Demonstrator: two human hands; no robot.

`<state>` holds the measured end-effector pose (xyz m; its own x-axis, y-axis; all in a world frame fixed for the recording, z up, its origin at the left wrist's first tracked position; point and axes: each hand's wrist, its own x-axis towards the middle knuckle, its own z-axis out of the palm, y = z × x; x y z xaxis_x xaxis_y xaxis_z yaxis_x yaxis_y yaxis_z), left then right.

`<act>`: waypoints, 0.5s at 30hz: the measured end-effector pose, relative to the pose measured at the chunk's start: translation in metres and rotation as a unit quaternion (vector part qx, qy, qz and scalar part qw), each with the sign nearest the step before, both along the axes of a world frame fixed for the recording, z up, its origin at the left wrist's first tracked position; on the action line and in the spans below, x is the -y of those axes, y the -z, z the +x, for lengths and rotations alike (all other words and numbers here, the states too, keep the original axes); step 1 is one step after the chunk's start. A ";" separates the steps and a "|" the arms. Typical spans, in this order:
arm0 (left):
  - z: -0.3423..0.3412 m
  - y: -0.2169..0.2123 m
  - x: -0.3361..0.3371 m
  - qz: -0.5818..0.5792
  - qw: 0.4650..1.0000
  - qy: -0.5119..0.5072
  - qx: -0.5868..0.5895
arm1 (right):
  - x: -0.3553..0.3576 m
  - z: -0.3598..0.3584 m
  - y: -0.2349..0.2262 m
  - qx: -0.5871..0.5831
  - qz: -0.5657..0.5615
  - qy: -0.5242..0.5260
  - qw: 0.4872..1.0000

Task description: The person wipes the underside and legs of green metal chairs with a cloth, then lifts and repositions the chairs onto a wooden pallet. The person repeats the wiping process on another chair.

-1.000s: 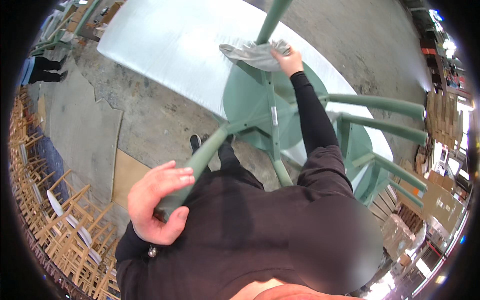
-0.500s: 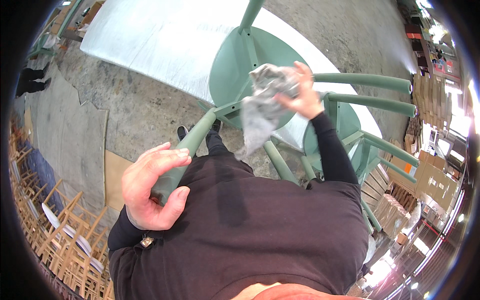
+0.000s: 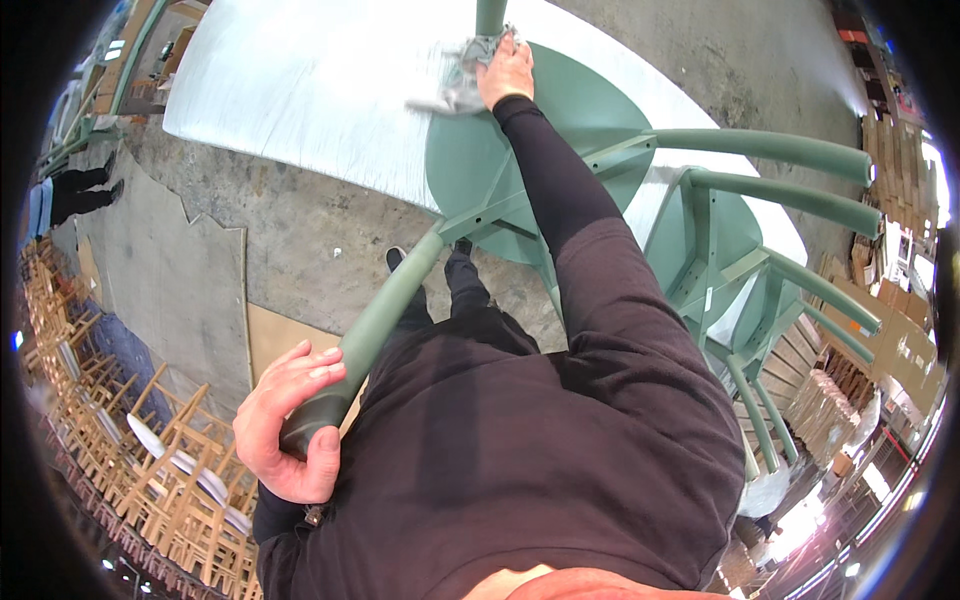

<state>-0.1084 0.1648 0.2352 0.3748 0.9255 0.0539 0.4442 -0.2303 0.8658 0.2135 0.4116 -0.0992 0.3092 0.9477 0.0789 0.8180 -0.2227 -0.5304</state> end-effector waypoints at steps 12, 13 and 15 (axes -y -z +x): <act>0.003 0.002 0.002 -0.013 1.000 -0.007 0.023 | 0.181 0.053 -0.020 0.130 0.064 -0.283 0.948; 0.004 0.002 0.001 -0.015 1.000 -0.003 0.018 | 0.149 0.045 -0.011 0.100 0.077 -0.254 0.959; 0.007 0.000 0.000 -0.029 1.000 -0.008 0.006 | 0.080 0.033 0.000 0.022 0.094 -0.165 0.982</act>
<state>-0.1018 0.1650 0.2355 0.3597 0.9331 0.0040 0.4365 -0.1720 0.8831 0.2464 0.3311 -0.0989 -0.0202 0.9630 0.2687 0.8518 0.1573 -0.4998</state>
